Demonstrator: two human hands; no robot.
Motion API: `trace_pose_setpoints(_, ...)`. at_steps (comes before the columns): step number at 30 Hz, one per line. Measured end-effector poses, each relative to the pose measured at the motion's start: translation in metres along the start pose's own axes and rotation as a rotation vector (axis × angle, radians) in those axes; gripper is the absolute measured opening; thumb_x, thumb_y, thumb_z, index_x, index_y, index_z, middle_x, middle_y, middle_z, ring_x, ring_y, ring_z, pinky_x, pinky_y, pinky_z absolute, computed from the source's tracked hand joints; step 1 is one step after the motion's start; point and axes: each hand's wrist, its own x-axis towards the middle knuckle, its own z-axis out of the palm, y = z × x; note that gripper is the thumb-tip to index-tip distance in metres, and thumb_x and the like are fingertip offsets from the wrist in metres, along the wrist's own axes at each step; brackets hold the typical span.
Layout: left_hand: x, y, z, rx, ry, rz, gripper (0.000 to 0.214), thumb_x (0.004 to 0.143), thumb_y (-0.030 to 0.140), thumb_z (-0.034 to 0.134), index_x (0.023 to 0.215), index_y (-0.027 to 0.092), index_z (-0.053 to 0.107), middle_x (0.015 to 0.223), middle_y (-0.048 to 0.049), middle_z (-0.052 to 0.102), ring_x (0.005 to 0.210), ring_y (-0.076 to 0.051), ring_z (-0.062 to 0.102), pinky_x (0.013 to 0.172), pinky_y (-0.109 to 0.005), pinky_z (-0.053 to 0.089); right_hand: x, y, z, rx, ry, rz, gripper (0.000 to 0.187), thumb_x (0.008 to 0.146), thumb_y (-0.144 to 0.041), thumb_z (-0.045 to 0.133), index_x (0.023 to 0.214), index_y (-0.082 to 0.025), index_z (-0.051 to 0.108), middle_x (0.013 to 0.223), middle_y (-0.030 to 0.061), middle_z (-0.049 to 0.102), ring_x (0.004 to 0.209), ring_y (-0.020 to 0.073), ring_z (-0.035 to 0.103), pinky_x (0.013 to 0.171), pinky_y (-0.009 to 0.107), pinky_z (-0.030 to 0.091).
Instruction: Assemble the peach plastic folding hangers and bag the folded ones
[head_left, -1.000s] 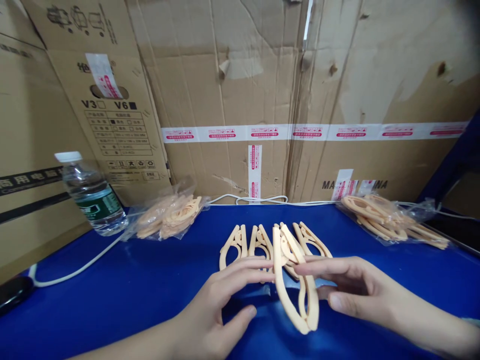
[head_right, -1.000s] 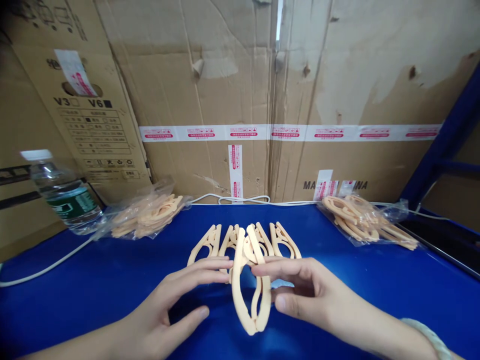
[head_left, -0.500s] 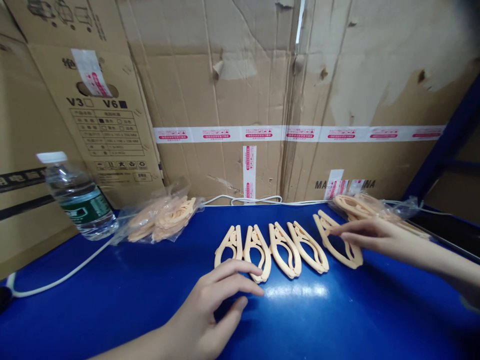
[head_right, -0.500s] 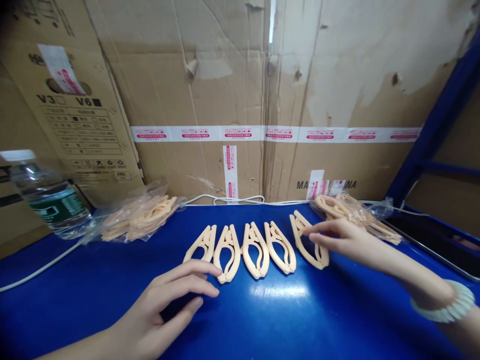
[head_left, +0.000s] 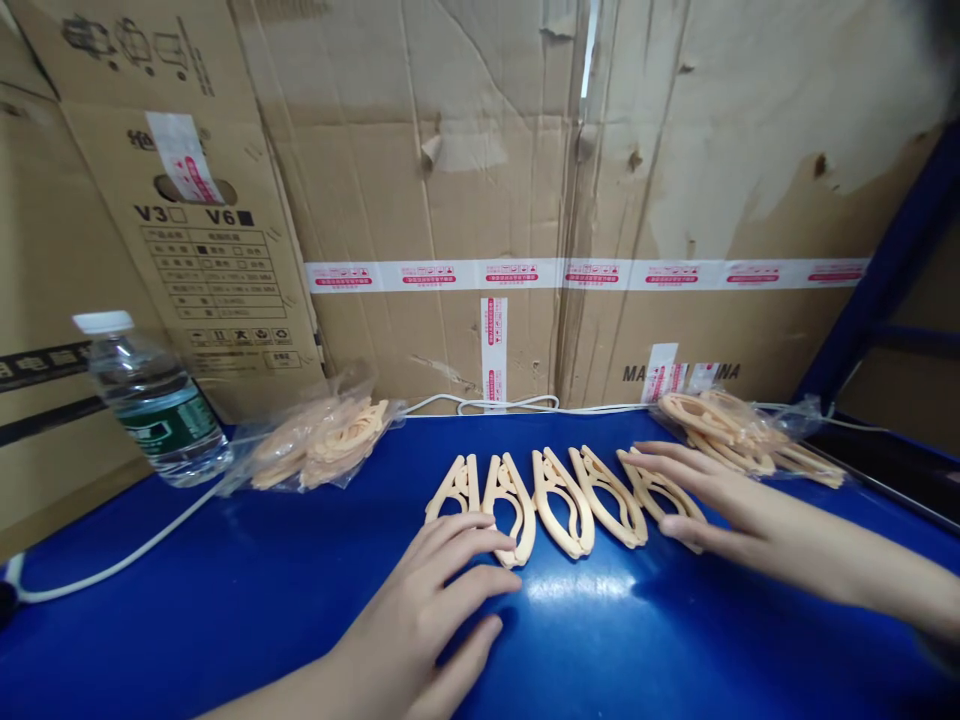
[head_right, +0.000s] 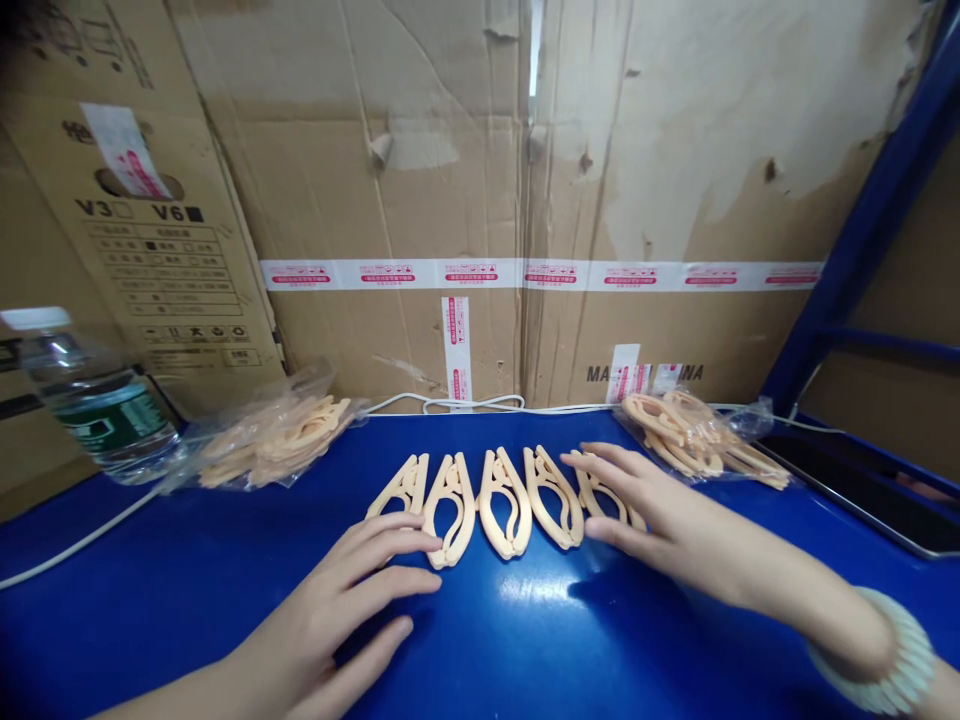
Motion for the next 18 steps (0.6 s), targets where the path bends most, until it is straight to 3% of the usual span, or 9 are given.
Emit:
trace_pose_setpoints(3,-0.003,0.003,0.005,0.136,-0.071,-0.072,0.049,0.087,0.024,0.059,0.135,0.027,0.051,0.144,-0.0099,0.05,0.136,-0.036,0.04,0.109,-0.064,0.035,-0.003,-0.024,0.018,-0.031,-0.039,-0.064,0.069,0.095,-0.063,0.041,0.154,-0.033,0.022,0.161,0.0083,0.016,0.144,0.0419,0.016,0.108,0.07,0.026)
trace_pose_setpoints(7,-0.004,0.006,0.011,0.24,-0.131,-0.112,0.068,0.087,0.048,0.062,0.149,0.036,0.034,0.157,-0.009,0.033,0.143,-0.044,0.027,0.105,-0.077,0.024,-0.006,-0.045,0.042,-0.089,-0.045,-0.181,0.071,0.092,-0.064,0.047,0.153,-0.04,0.02,0.16,0.0074,0.015,0.142,0.0467,0.009,0.103,0.08,0.013)
trace_pose_setpoints(11,-0.003,0.008,0.013,0.262,-0.187,-0.177,0.074,0.087,0.063,0.053,0.152,0.037,0.026,0.158,-0.0095,0.028,0.143,-0.044,0.024,0.106,-0.077,0.023,-0.006,-0.05,0.05,-0.066,-0.049,-0.197,0.073,0.09,-0.065,0.049,0.152,-0.041,0.018,0.16,0.0072,0.013,0.142,0.0485,0.008,0.099,0.083,0.013)
trace_pose_setpoints(18,0.003,0.003,0.012,0.243,-0.28,-0.251,0.075,0.087,0.067,0.049,0.152,0.037,0.024,0.159,-0.0067,0.022,0.147,-0.04,0.014,0.112,-0.072,0.015,0.009,-0.051,0.05,-0.023,-0.131,-0.154,0.075,0.09,-0.07,0.043,0.153,-0.038,0.017,0.161,0.0079,0.006,0.145,0.0435,0.001,0.107,0.075,0.01)
